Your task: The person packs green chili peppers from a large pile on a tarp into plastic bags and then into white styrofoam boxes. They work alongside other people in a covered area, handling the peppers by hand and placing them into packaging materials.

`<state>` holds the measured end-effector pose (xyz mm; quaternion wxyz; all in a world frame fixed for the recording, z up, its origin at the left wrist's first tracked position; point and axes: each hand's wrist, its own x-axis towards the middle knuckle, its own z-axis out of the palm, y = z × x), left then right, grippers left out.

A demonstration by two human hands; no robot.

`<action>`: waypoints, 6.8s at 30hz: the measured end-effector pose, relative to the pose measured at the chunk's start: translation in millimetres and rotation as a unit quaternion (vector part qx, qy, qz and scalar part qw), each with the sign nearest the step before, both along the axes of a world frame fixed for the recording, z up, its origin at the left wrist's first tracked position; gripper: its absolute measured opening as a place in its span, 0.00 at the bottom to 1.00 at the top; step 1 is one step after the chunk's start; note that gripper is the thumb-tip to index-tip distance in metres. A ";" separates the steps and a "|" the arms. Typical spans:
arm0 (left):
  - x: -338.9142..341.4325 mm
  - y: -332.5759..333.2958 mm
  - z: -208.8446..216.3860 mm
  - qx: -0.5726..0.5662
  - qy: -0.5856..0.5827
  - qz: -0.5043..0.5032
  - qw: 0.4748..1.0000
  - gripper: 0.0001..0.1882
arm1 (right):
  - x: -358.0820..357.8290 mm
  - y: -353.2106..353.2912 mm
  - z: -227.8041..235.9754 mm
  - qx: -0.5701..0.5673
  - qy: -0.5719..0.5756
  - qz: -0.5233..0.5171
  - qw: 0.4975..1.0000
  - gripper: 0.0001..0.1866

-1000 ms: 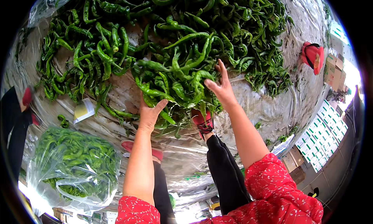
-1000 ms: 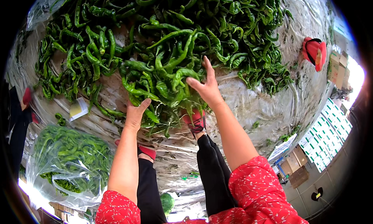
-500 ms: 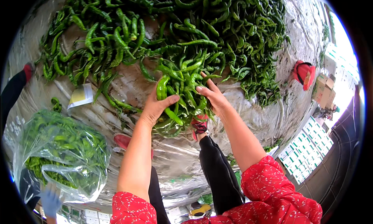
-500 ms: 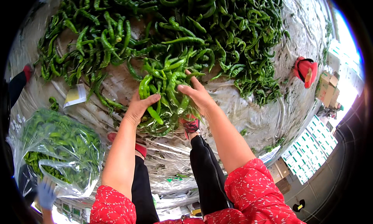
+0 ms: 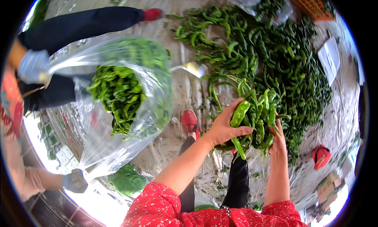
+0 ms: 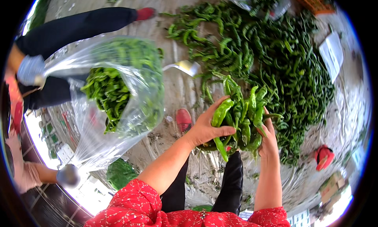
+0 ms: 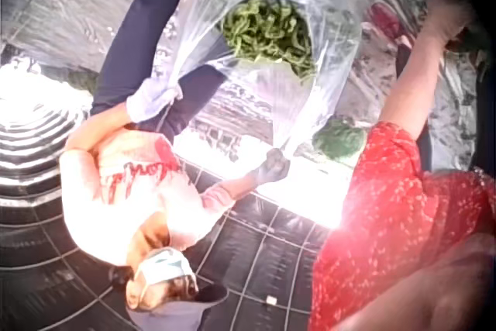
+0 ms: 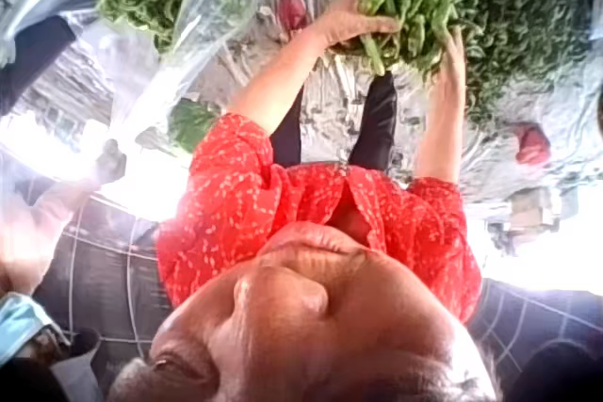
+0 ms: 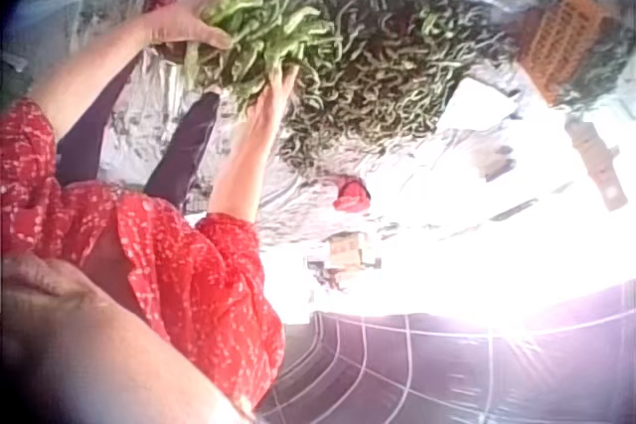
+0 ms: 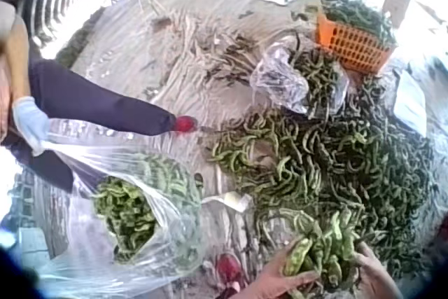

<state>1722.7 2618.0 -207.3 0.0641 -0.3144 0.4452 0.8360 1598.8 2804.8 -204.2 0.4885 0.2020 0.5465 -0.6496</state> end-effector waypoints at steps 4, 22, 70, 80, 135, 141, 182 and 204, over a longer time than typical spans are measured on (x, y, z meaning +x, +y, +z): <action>27.8 -56.9 85.5 -0.087 0.019 0.044 0.995 0.51 | 8.7 -72.4 74.9 -0.052 0.045 0.056 0.996 0.45; 326.1 -222.3 10.7 -0.242 -0.304 0.319 0.864 0.40 | 241.9 -359.3 18.6 -0.070 0.312 0.446 0.836 0.41; -142.2 -65.7 -313.7 -0.519 -0.166 -0.219 0.810 0.64 | -197.8 -26.2 -299.6 0.469 0.400 0.303 0.727 0.51; -137.6 -7.0 -319.0 -0.536 -0.110 -0.157 0.822 0.64 | -147.6 -73.0 -284.9 0.350 0.400 0.377 0.759 0.52; 237.3 -124.1 59.4 -0.658 -0.320 0.094 0.675 0.19 | 202.8 -194.3 -3.7 0.011 0.333 0.366 0.869 0.29; 148.6 11.8 -39.5 -0.185 -0.249 0.090 0.946 0.23 | 92.6 19.5 -166.1 0.259 0.243 0.158 0.921 0.38; -181.0 14.7 -307.7 -0.382 -0.071 -0.258 0.885 0.63 | -155.7 33.0 -301.1 0.184 0.306 0.191 0.914 0.60; -68.1 34.8 -52.2 -0.342 -0.102 -0.187 0.915 0.55 | -42.2 26.5 -82.0 0.128 0.029 -0.012 0.991 0.45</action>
